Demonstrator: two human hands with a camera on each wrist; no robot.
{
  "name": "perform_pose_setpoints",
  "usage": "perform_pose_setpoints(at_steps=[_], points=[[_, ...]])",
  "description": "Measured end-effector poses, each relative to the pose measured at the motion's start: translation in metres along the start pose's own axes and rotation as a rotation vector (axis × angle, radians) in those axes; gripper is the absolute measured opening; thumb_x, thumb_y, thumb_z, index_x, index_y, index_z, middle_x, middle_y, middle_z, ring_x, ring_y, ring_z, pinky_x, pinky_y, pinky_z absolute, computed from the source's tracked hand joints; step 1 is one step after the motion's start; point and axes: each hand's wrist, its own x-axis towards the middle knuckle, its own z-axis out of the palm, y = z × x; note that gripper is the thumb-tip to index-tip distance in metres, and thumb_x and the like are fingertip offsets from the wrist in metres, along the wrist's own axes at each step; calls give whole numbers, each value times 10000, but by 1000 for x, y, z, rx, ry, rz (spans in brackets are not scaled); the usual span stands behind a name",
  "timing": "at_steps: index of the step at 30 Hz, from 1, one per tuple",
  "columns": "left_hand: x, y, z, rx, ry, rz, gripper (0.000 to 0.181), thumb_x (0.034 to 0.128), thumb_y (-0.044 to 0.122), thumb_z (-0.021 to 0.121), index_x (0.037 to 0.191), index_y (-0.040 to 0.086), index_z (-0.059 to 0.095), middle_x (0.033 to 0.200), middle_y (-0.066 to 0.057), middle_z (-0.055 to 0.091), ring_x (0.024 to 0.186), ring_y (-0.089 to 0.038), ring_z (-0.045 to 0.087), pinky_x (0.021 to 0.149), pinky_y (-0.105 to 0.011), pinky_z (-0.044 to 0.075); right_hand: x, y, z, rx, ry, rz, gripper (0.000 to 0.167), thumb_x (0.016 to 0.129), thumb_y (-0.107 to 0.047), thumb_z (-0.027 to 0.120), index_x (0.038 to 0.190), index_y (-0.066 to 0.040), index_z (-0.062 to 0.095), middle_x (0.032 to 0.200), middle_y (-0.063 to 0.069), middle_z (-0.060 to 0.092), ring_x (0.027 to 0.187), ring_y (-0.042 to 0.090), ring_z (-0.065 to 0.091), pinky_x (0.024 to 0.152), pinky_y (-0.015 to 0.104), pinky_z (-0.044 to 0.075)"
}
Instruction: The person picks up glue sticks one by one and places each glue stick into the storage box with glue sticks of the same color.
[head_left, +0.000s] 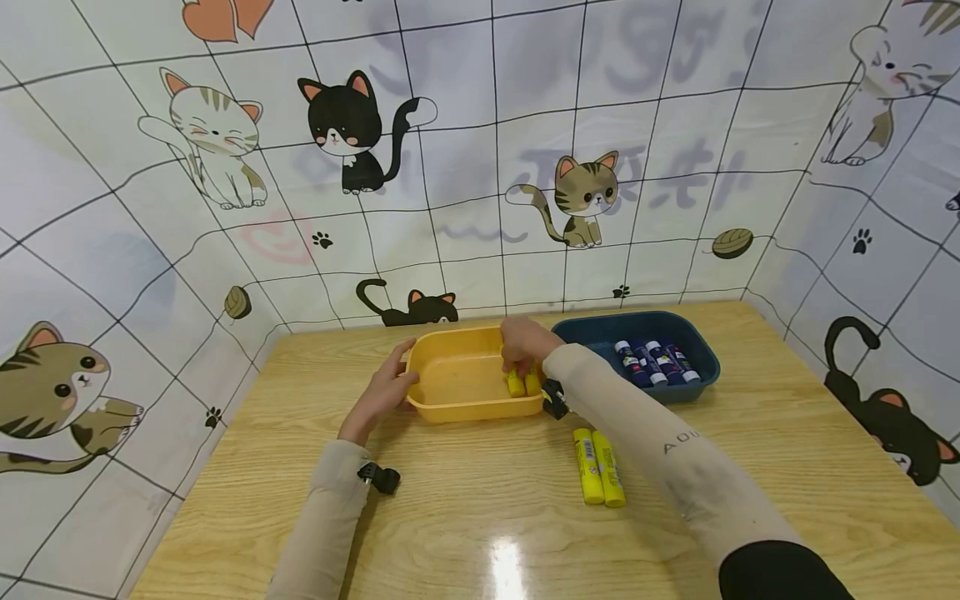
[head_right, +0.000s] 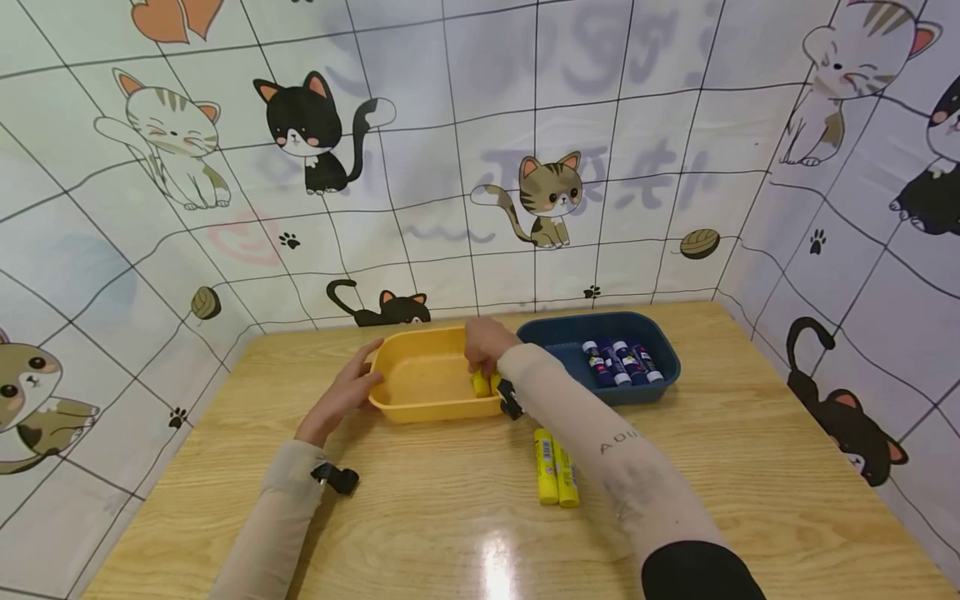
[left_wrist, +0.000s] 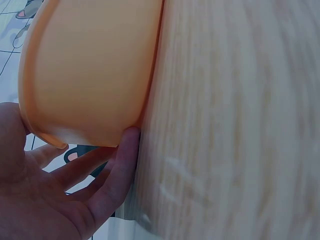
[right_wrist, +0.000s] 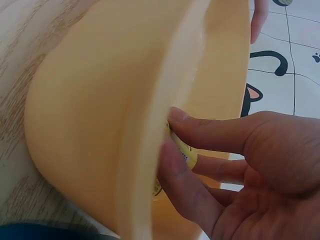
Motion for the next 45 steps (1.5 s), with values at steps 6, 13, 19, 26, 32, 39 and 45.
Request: perform_pose_setpoints(at_steps=[6, 13, 19, 26, 32, 39, 45], points=[[0, 0, 1, 8, 8, -1, 719, 1011, 82, 495, 1663, 141, 195, 1545, -359, 425, 1121, -467, 669, 825, -591, 620, 6, 4, 4, -34, 8, 14, 274, 899, -74, 777, 1139, 7, 672, 952, 144, 695, 571, 189, 715, 549, 246, 598], [-1, 1, 1, 13, 11, 0, 705, 1021, 74, 487, 1661, 145, 201, 1538, -358, 434, 1114, -458, 673, 808, -568, 630, 5, 5, 3, -38, -14, 33, 248, 912, -59, 743, 1137, 19, 673, 956, 162, 700, 576, 200, 723, 577, 263, 612], [1, 0, 1, 19, 12, 0, 703, 1020, 76, 485, 1660, 139, 201, 1531, -360, 440, 1118, -454, 669, 812, -557, 632, -2, 3, 4, -51, 6, 18, 207, 923, -41, 689, 1120, 16, 663, 866, 158, 702, 563, 211, 723, 537, 259, 595], [-3, 4, 2, 14, 11, -8, 702, 1021, 79, 484, 1661, 146, 202, 1548, -354, 422, 1131, -457, 661, 805, -558, 632, -10, 3, 6, -68, 56, -12, 201, 934, -33, 653, 1128, 17, 661, 887, 164, 685, 579, 239, 730, 486, 249, 569], [-2, 4, 3, 25, 16, -14, 697, 1023, 76, 478, 1660, 143, 202, 1540, -356, 430, 1129, -460, 659, 835, -564, 626, -17, 6, 3, -50, 67, -18, 207, 949, -38, 648, 1152, -1, 625, 960, 159, 663, 521, 201, 678, 515, 261, 587], [16, -22, 1, 40, 36, -16, 702, 1034, 117, 472, 1668, 190, 180, 1557, -339, 417, 1136, -451, 654, 806, -542, 635, -33, 16, -13, 125, 38, -96, 362, 953, -130, 711, 1256, 15, 577, 974, 144, 661, 607, 179, 705, 615, 283, 624], [22, -33, 1, 79, 63, 1, 700, 1024, 167, 496, 1657, 272, 214, 1544, -298, 459, 1086, -364, 662, 734, -414, 638, -51, 29, -27, 255, 31, -162, 471, 942, -148, 735, 1344, 21, 557, 948, 174, 703, 686, 226, 751, 708, 356, 651]])
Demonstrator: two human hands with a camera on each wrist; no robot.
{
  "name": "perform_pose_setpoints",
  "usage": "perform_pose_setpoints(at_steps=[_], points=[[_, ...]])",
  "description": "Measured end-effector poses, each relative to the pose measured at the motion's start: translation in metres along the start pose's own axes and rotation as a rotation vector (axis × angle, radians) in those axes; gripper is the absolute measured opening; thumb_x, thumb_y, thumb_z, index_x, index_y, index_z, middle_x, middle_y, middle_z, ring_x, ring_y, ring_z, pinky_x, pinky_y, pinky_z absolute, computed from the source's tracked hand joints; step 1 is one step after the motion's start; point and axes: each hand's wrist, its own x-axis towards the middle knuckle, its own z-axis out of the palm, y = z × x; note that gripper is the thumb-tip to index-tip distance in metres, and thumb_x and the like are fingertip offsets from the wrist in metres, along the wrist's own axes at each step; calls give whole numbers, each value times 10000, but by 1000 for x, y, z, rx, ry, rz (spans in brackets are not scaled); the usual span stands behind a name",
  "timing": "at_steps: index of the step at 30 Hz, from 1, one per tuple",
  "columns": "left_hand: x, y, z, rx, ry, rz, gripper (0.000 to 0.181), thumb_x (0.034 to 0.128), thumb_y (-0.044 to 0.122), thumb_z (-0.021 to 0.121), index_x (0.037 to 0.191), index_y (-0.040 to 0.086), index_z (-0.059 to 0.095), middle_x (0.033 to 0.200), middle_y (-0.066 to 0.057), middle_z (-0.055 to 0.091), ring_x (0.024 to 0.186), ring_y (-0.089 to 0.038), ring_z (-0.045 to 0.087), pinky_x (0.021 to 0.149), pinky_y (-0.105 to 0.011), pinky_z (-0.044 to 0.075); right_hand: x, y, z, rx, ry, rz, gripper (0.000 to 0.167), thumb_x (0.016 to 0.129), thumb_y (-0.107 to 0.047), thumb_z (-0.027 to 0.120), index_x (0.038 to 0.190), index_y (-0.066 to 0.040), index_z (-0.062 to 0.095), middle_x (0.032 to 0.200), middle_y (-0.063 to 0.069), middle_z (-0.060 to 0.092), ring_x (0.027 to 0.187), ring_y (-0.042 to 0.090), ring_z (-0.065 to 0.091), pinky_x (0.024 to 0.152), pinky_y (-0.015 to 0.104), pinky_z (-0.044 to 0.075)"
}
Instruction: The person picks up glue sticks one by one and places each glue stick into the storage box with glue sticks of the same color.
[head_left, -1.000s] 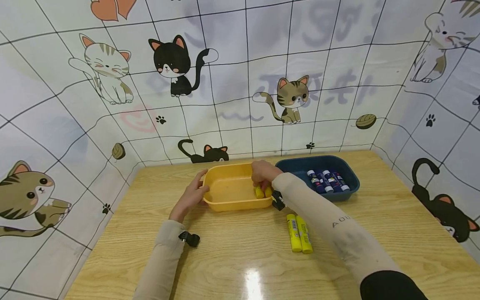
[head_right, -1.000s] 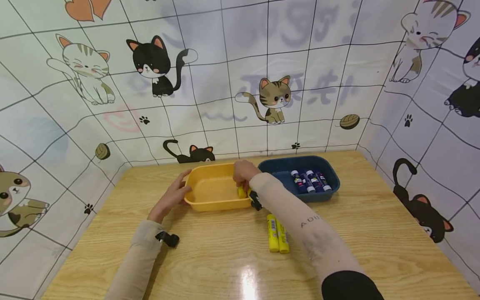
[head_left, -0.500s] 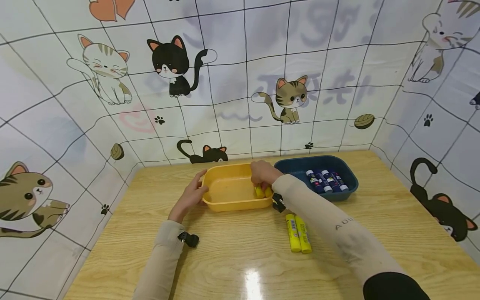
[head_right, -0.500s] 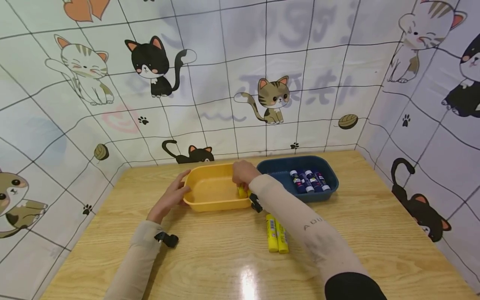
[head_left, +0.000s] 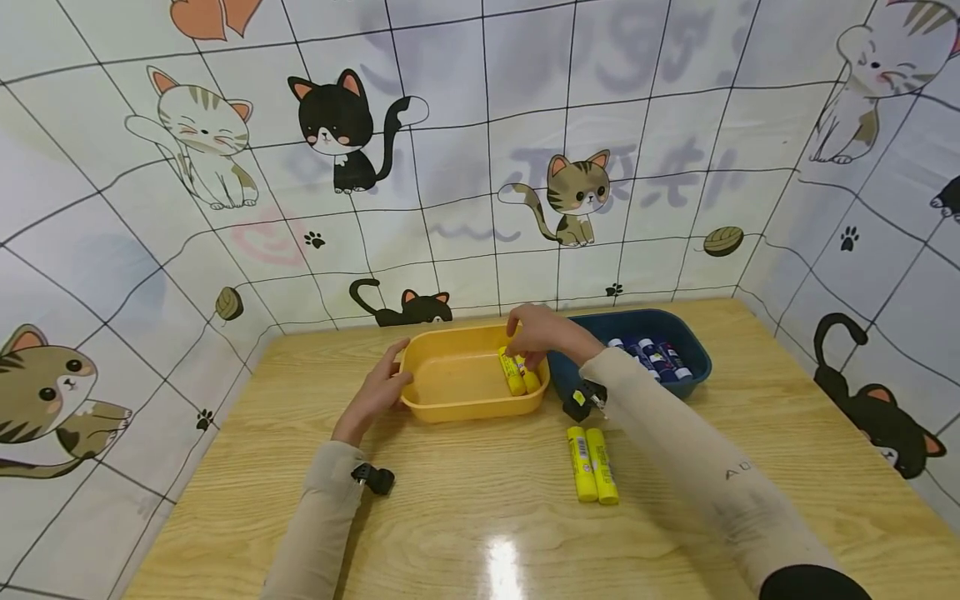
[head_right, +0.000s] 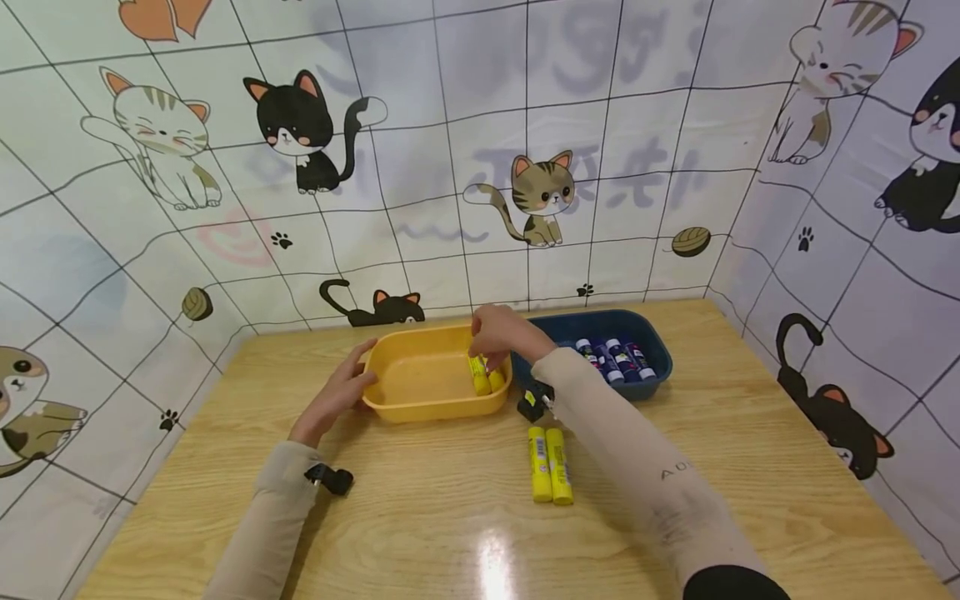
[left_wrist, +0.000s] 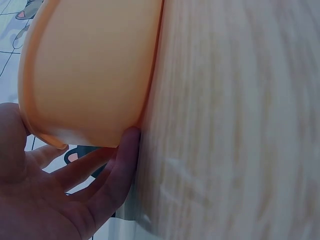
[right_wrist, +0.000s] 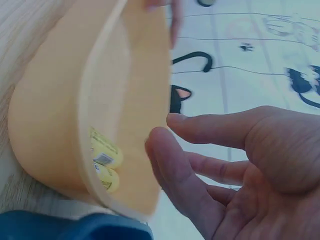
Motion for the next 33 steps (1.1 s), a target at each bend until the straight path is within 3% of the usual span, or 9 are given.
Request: perform_pose_setpoints(at_steps=[6, 10, 17, 22, 28, 33], points=[[0, -1, 0, 19, 15, 13, 695, 1010, 168, 503, 1645, 290, 246, 1513, -288, 499, 1015, -317, 659, 671, -301, 574, -24, 18, -8, 75, 49, -74, 371, 949, -174, 725, 1268, -26, 604, 998, 251, 733, 733, 288, 754, 668, 343, 647], [-2, -1, 1, 19, 11, 19, 694, 1010, 166, 498, 1647, 274, 243, 1507, -290, 503, 1055, -331, 663, 688, -303, 593, -45, 35, -6, 138, 64, -123, 343, 971, -165, 700, 1261, -9, 600, 1003, 264, 704, 683, 230, 720, 664, 392, 650], [-3, 0, 1, 11, 13, 27, 694, 1010, 160, 493, 1648, 264, 242, 1499, -297, 504, 1093, -357, 664, 704, -337, 625, -86, 64, 2, 158, 70, -183, 335, 979, -172, 698, 1254, 3, 619, 941, 225, 715, 697, 226, 717, 678, 491, 644], [-2, 0, -1, -11, 7, 28, 694, 1017, 157, 496, 1650, 275, 236, 1502, -302, 497, 1074, -361, 670, 711, -388, 638, -104, 79, 6, 141, 65, -192, 307, 969, -181, 713, 1218, -18, 635, 863, 167, 715, 709, 287, 707, 640, 445, 628], [-3, 1, 0, -27, -3, 31, 691, 1026, 144, 486, 1655, 252, 222, 1507, -317, 484, 1075, -374, 675, 724, -434, 648, -120, 92, 11, 67, 36, -211, 300, 959, -191, 718, 1202, -30, 647, 791, 76, 689, 646, 191, 617, 590, 304, 539], [-2, 0, 0, -26, 3, 29, 688, 1021, 143, 489, 1650, 261, 237, 1505, -313, 489, 1072, -371, 679, 717, -416, 651, -129, 104, 15, 57, -26, -214, 325, 971, -202, 702, 1224, -10, 633, 774, 36, 666, 624, 164, 596, 580, 282, 520]])
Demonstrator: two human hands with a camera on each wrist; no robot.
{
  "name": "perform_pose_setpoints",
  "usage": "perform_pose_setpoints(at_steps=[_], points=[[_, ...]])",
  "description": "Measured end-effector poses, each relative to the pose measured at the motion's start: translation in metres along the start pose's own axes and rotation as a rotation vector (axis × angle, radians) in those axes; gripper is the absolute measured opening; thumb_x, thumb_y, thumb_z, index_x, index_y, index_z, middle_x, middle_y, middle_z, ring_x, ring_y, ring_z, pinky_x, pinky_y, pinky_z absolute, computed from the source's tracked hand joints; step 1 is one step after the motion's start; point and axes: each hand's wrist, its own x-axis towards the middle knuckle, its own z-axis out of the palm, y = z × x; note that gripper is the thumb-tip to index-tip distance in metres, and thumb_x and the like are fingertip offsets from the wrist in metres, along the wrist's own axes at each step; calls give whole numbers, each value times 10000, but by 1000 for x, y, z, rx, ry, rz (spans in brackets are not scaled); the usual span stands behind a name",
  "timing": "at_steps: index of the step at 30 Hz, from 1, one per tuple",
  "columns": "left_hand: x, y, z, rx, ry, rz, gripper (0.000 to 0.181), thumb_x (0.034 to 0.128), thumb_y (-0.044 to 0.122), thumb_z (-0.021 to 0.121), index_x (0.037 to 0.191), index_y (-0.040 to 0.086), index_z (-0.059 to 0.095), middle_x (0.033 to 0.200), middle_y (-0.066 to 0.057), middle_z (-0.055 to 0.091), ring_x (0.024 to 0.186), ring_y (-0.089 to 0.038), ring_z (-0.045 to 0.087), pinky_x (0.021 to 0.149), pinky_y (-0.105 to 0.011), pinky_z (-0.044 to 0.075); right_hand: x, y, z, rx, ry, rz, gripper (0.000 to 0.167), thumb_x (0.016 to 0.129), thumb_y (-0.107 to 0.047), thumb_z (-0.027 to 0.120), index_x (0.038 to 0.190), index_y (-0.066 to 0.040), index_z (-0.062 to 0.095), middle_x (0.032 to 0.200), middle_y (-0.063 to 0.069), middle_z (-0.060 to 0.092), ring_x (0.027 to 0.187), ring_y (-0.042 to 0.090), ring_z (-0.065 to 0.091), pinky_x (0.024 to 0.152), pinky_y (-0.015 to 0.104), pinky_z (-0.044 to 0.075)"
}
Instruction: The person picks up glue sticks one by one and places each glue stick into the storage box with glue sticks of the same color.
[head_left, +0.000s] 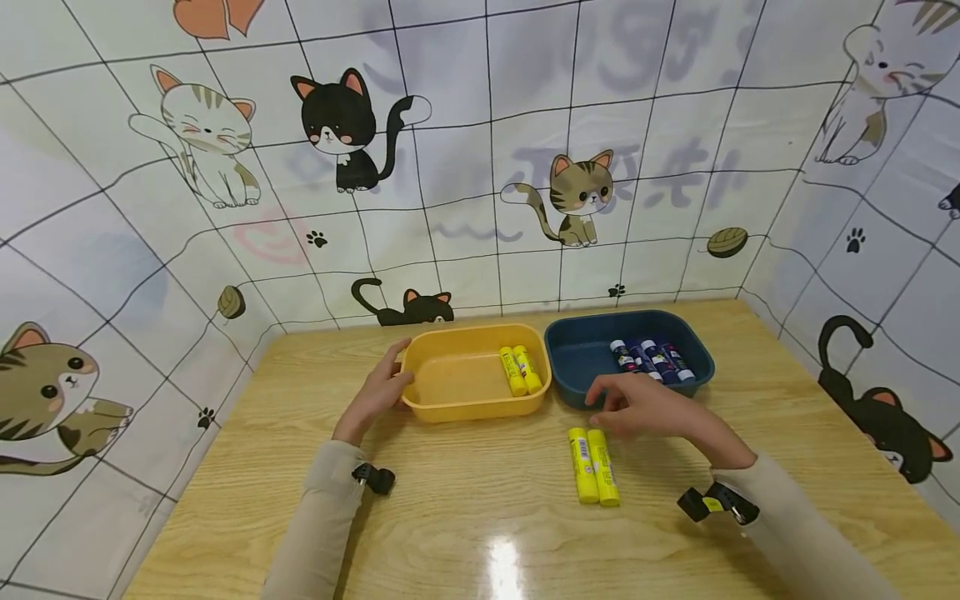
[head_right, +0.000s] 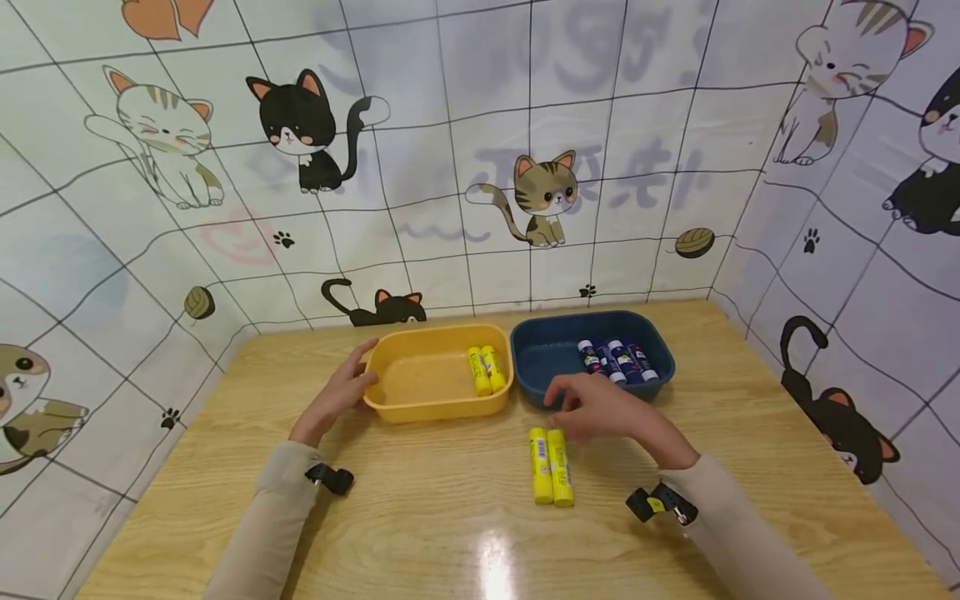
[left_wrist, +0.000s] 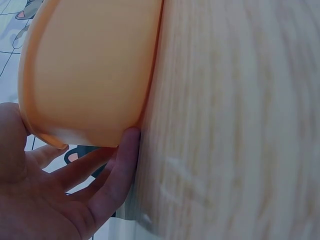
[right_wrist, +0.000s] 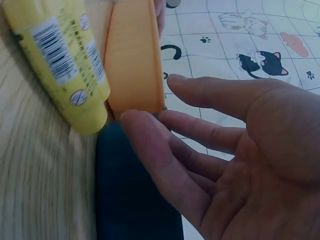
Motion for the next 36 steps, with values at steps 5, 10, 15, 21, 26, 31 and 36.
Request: perform_pose_setpoints(at_steps=[5, 10, 15, 21, 26, 31, 36], points=[[0, 1, -1, 8, 0, -2, 682, 1025, 147, 488, 1649, 257, 237, 1499, -308, 497, 1058, -353, 681, 709, -380, 648, -4, 10, -1, 29, -64, 30, 373, 970, -232, 711, 1244, 4, 618, 772, 88, 673, 622, 221, 652, 583, 327, 580], [-2, 0, -1, 13, 1, -2, 688, 1023, 145, 490, 1651, 249, 231, 1501, -313, 492, 1062, -358, 683, 703, -375, 648, -5, 16, 1, 75, -133, 86, 427, 969, -239, 718, 1304, -3, 600, 842, 119, 693, 675, 257, 685, 608, 382, 614], [-1, 0, -2, 8, -1, 7, 688, 1024, 140, 487, 1653, 246, 229, 1508, -319, 484, 1084, -385, 683, 728, -407, 652, -4, 17, 5, 79, -175, 115, 438, 963, -231, 726, 1324, -19, 598, 834, 108, 697, 675, 239, 676, 603, 366, 595], [1, 0, 0, 17, -2, -4, 687, 1026, 141, 486, 1653, 256, 228, 1509, -311, 489, 1072, -369, 688, 737, -408, 653, -5, 18, 9, 89, -214, 155, 472, 937, -220, 756, 1337, -46, 577, 815, 100, 686, 652, 235, 676, 612, 386, 604], [0, 2, 1, 17, -3, -4, 684, 1031, 144, 482, 1654, 257, 223, 1517, -310, 481, 1085, -375, 685, 742, -410, 653, -3, 20, 11, 76, -222, 168, 503, 918, -234, 779, 1344, -62, 574, 804, 85, 686, 651, 223, 678, 624, 390, 611], [0, 3, 1, 21, 1, -8, 683, 1032, 143, 483, 1654, 256, 225, 1518, -306, 485, 1075, -371, 688, 728, -400, 651, -1, 20, 13, 83, -228, 188, 509, 906, -230, 792, 1333, -60, 572, 787, 79, 682, 645, 213, 664, 626, 379, 606], [-1, 3, 1, 23, 1, -7, 685, 1028, 145, 485, 1653, 255, 227, 1519, -306, 483, 1083, -370, 682, 737, -394, 650, 0, 20, 15, 89, -232, 184, 500, 901, -218, 796, 1313, -48, 571, 769, 76, 677, 618, 212, 654, 604, 373, 601]])
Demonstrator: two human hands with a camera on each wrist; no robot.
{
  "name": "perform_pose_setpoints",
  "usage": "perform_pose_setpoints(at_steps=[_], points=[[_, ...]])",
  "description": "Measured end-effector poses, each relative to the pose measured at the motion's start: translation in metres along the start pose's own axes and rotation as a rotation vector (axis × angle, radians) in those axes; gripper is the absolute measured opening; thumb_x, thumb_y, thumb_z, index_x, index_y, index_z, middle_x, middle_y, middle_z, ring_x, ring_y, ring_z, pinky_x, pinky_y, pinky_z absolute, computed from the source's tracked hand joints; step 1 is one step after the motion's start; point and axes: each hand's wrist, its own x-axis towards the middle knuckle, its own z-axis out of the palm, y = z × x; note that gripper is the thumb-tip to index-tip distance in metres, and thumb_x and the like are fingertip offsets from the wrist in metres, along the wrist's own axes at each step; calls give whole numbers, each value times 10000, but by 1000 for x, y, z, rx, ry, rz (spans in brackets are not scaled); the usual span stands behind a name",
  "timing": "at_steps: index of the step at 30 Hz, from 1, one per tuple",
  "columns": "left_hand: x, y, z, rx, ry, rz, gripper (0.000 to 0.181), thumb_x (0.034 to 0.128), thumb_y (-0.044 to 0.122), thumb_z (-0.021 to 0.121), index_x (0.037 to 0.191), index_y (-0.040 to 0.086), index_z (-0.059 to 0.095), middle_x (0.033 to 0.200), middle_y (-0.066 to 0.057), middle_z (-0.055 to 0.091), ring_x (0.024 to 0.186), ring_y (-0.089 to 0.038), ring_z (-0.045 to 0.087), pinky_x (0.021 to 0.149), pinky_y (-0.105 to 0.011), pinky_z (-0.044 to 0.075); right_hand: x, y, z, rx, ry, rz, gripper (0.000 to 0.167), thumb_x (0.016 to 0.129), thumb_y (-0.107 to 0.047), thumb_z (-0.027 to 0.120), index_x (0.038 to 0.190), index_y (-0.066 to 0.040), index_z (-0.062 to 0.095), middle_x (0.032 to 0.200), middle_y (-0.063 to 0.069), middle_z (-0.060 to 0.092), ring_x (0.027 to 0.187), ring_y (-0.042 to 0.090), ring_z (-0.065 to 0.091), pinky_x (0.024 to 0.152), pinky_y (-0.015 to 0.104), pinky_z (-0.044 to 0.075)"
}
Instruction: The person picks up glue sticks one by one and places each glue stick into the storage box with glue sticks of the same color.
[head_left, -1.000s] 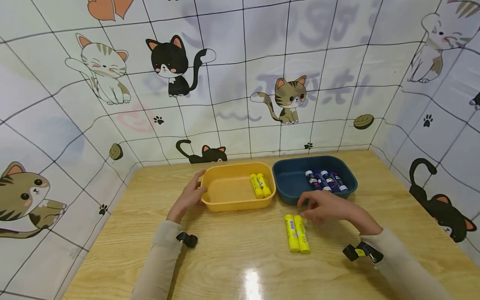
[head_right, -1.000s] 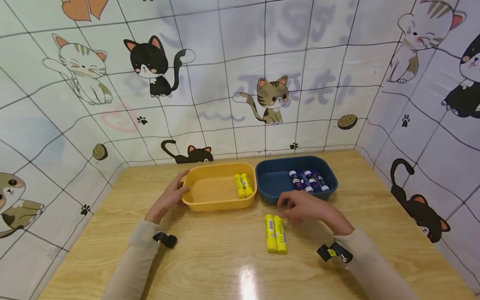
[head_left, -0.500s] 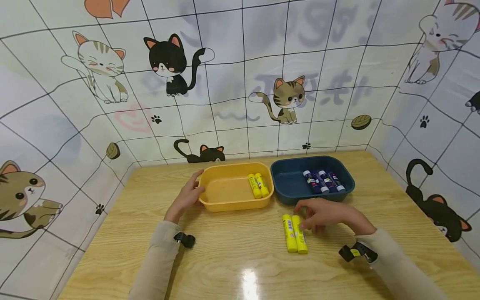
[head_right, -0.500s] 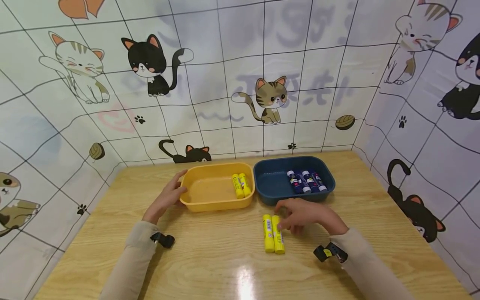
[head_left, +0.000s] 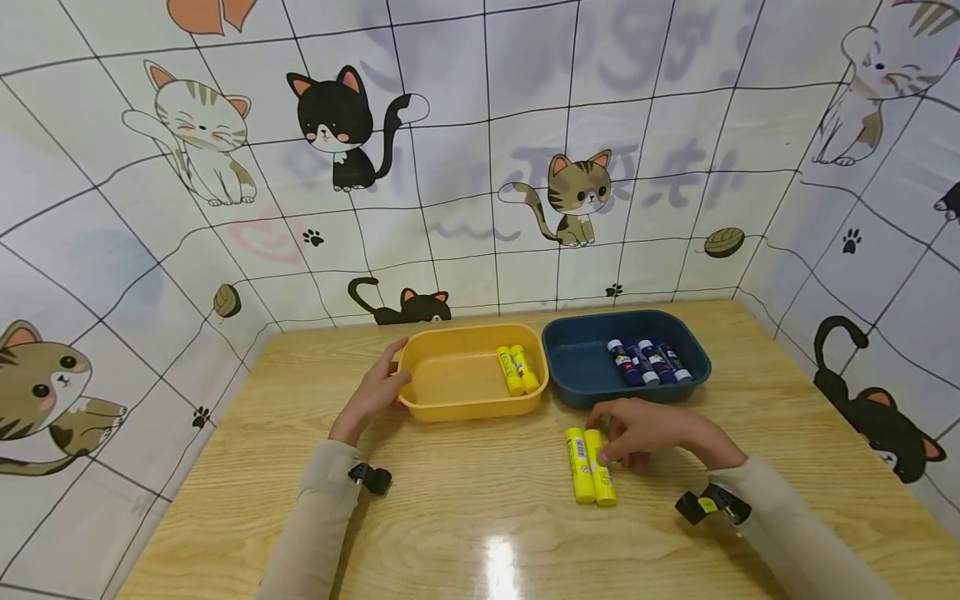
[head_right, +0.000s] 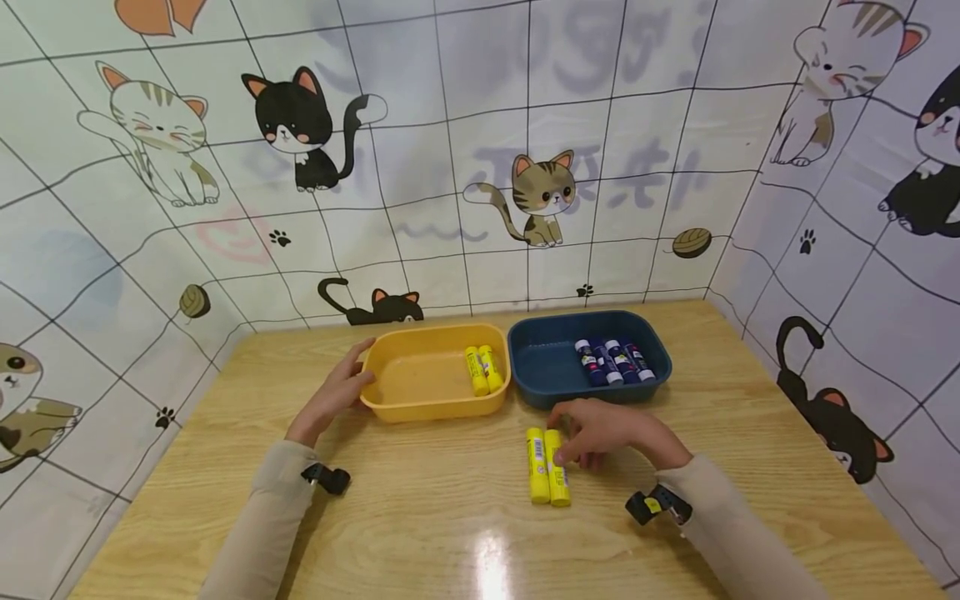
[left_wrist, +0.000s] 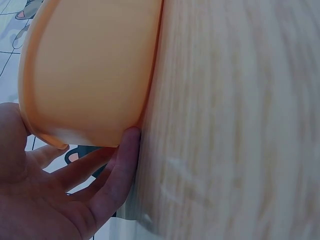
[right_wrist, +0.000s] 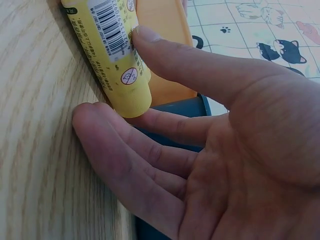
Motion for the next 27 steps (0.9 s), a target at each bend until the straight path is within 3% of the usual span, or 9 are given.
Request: perform_pose_setpoints(at_steps=[21, 27], points=[[1, -1, 0, -6, -3, 2, 688, 1023, 148, 482, 1653, 252, 225, 1521, -310, 475, 1101, -371, 670, 741, -414, 650, -4, 3, -3, 25, -21, -22, 439, 889, -48, 756, 1283, -37, 564, 770, 59, 657, 661, 210, 653, 630, 383, 619], [1, 0, 0, -14, -7, -6, 694, 1025, 146, 481, 1657, 248, 211, 1523, -315, 468, 1091, -373, 669, 750, -436, 651, -11, -1, -7, -17, -23, -13, 443, 909, -105, 753, 1301, -27, 564, 790, 74, 698, 663, 226, 662, 635, 384, 603]])
